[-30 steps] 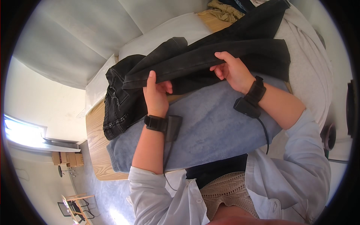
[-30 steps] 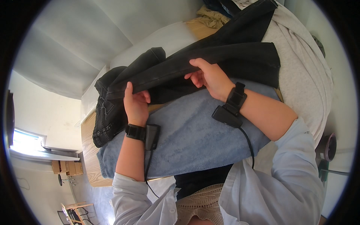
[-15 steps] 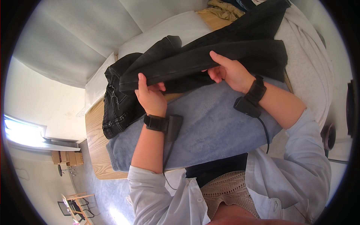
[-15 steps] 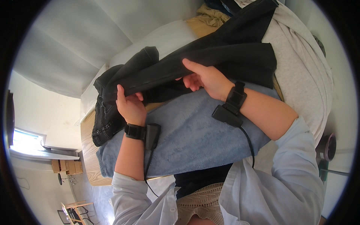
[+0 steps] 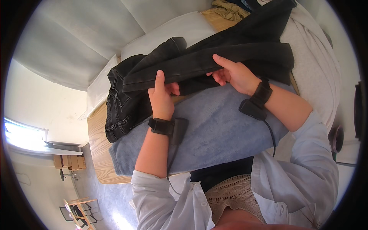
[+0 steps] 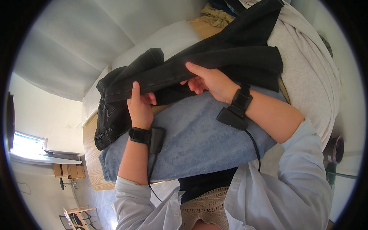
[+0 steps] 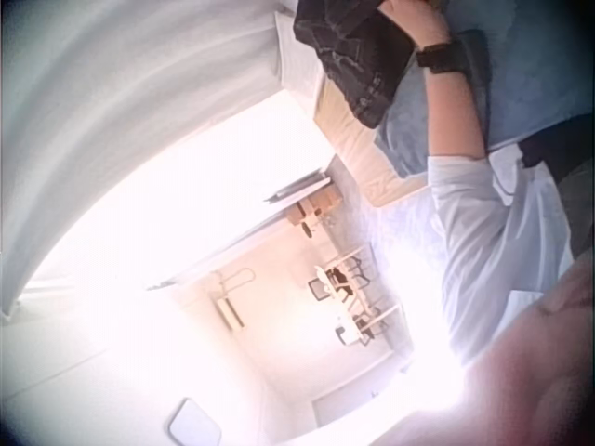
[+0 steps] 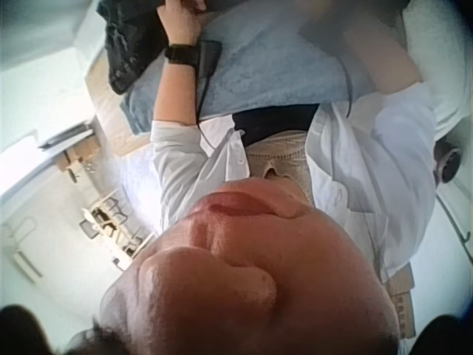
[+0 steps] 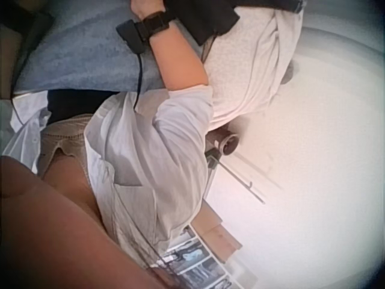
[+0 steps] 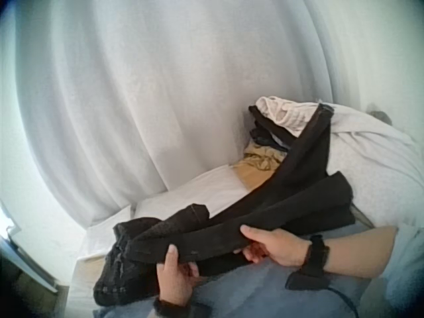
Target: Checking the seams and interior of a pair of black denim pants.
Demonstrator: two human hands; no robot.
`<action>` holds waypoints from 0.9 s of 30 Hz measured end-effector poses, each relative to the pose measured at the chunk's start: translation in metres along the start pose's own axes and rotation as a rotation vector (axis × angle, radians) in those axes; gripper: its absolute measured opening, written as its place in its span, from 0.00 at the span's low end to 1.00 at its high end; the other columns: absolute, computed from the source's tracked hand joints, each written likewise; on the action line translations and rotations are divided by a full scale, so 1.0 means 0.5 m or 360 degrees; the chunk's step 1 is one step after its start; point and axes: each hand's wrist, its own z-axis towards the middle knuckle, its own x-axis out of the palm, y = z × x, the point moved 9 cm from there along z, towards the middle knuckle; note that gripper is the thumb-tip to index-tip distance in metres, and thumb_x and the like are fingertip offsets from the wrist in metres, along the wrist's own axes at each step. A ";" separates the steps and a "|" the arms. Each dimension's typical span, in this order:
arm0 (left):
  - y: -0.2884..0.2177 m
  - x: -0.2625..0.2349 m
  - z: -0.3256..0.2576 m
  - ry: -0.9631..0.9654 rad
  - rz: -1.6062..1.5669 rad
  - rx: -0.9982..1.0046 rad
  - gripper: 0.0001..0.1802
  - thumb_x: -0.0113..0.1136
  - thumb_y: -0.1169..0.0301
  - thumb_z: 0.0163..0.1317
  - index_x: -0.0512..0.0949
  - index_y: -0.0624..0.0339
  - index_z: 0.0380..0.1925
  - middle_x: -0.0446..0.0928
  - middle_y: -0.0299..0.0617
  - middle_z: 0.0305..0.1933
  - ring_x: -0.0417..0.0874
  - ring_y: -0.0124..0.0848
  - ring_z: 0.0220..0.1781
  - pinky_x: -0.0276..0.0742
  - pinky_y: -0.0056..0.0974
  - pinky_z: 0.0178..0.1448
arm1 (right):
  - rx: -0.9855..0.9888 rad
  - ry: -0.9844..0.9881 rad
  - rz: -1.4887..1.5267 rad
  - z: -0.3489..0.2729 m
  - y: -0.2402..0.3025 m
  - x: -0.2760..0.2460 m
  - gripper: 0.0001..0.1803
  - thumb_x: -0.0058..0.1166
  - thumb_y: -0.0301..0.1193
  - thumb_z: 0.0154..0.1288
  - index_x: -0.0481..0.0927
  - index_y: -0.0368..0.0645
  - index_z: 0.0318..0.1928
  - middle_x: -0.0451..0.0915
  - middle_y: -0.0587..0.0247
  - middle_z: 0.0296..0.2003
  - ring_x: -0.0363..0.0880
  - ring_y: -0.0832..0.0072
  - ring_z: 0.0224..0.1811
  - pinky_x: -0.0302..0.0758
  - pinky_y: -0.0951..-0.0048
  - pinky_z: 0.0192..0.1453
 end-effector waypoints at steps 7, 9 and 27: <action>-0.023 0.012 -0.007 0.0019 0.0007 0.0162 0.21 0.45 0.53 0.69 0.72 0.62 0.35 0.74 0.40 0.25 0.73 0.27 0.20 0.67 0.30 0.23 | 0.0040 -0.0139 0.0135 -0.002 -0.003 -0.018 0.27 0.48 0.54 0.65 0.79 0.40 0.33 0.74 0.69 0.20 0.67 0.81 0.22 0.65 0.81 0.31; -0.028 0.006 -0.010 -0.0052 -0.0028 0.0215 0.22 0.44 0.52 0.70 0.72 0.63 0.35 0.75 0.40 0.25 0.73 0.27 0.20 0.67 0.30 0.23 | 0.0042 -0.0247 0.0227 0.001 -0.005 -0.031 0.25 0.49 0.53 0.65 0.78 0.42 0.33 0.74 0.68 0.20 0.68 0.81 0.22 0.65 0.81 0.31; -0.011 0.028 -0.010 0.0175 0.0105 0.0030 0.22 0.45 0.53 0.69 0.73 0.63 0.32 0.73 0.40 0.22 0.73 0.29 0.21 0.68 0.31 0.26 | -0.0030 -0.0086 0.0165 0.001 0.004 -0.015 0.22 0.48 0.50 0.67 0.79 0.43 0.36 0.74 0.69 0.21 0.68 0.82 0.24 0.63 0.80 0.29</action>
